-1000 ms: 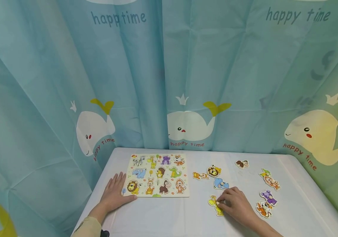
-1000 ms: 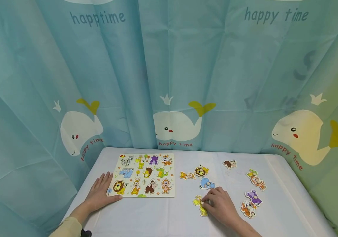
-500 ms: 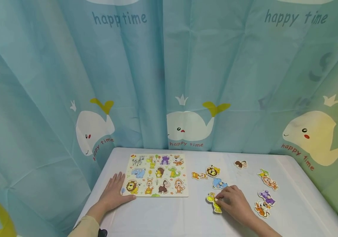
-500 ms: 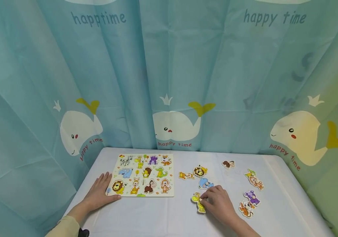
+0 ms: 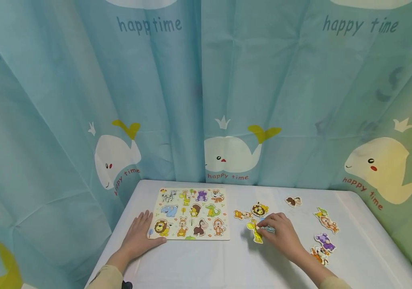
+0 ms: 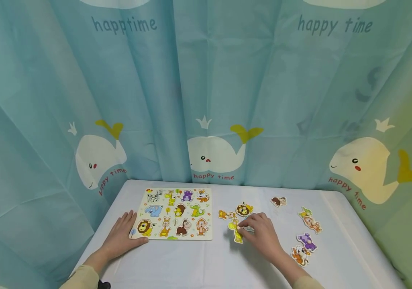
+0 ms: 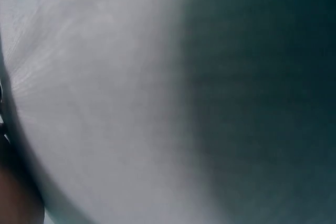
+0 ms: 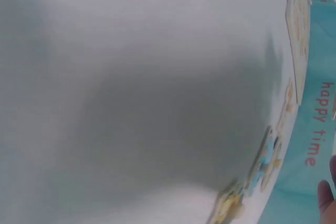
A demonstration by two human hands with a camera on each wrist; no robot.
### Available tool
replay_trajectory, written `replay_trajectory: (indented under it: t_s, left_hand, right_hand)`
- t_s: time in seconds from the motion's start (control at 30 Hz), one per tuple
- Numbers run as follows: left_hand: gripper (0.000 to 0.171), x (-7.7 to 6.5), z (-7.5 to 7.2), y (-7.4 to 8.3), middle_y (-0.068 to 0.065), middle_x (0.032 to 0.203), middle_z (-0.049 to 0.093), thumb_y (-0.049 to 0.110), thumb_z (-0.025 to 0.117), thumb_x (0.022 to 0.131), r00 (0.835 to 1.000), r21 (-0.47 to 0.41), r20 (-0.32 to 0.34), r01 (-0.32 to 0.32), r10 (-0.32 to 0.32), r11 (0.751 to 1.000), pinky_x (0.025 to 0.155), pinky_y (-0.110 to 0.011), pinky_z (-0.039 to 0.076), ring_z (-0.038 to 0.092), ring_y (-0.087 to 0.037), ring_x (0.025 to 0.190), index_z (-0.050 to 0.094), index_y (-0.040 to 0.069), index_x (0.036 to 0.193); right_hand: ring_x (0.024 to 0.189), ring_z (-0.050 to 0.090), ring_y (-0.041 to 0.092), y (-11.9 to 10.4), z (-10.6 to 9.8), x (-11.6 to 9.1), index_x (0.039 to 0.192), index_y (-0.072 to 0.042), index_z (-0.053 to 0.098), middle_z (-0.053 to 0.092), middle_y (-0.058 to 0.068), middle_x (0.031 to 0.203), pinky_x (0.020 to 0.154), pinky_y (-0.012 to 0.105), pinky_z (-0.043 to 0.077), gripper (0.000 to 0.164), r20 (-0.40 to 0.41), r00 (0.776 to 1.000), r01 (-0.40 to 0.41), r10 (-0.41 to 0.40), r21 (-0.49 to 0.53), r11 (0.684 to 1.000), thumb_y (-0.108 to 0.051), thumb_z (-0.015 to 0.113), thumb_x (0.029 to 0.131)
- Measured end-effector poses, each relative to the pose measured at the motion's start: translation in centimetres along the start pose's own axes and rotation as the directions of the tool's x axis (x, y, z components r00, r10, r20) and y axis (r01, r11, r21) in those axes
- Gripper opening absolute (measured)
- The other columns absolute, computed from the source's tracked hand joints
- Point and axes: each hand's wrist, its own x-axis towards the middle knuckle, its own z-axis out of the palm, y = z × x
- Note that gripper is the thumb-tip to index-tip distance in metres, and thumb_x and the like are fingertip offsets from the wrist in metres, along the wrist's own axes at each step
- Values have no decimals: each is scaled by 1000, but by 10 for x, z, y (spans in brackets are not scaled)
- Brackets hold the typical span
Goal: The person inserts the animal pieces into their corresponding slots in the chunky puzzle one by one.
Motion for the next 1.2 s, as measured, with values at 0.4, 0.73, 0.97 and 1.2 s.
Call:
replay_trajectory:
  t_s: [0.4, 0.73, 0.97, 1.2]
  left_hand:
    - [123, 3, 3, -1, -31, 164, 19, 70, 74, 77, 1000, -26, -20, -10, 10, 1000, 123, -62, 7, 11, -51, 151, 26, -10, 157]
    - [125, 5, -2, 3, -33, 164, 13, 66, 77, 77, 999, -51, 35, 8, -6, 999, 123, -62, 4, 6, -50, 152, 21, -12, 157]
    - [128, 6, 0, -2, -31, 166, 9, 70, 74, 77, 997, -49, 72, 34, -30, 998, 124, -60, 0, 1, -49, 153, 17, -10, 159]
    - [130, 8, 1, -4, -31, 166, 9, 71, 76, 74, 998, -74, 54, 35, -31, 997, 123, -61, 0, 1, -50, 153, 18, -9, 159]
  right_hand:
    - [95, 53, 13, -18, 13, 36, 88, -28, 78, 63, -16, 91, 84, 43, 46, 14, 60, 998, -21, 19, 26, 999, -22, 88, 81]
    - [97, 53, 16, -34, 34, 74, 89, -24, 79, 63, -12, 88, 86, 42, 45, 9, 125, 991, -58, 54, 25, 998, -25, 86, 84]
    - [96, 53, 16, -47, 52, 98, 90, -24, 79, 62, -14, 87, 87, 41, 45, 7, 162, 985, -58, 53, 27, 998, -28, 84, 87]
    - [97, 52, 17, -57, 69, 119, 89, -25, 79, 64, -11, 91, 87, 43, 45, 6, 204, 978, -41, 43, -13, 999, -30, 80, 89]
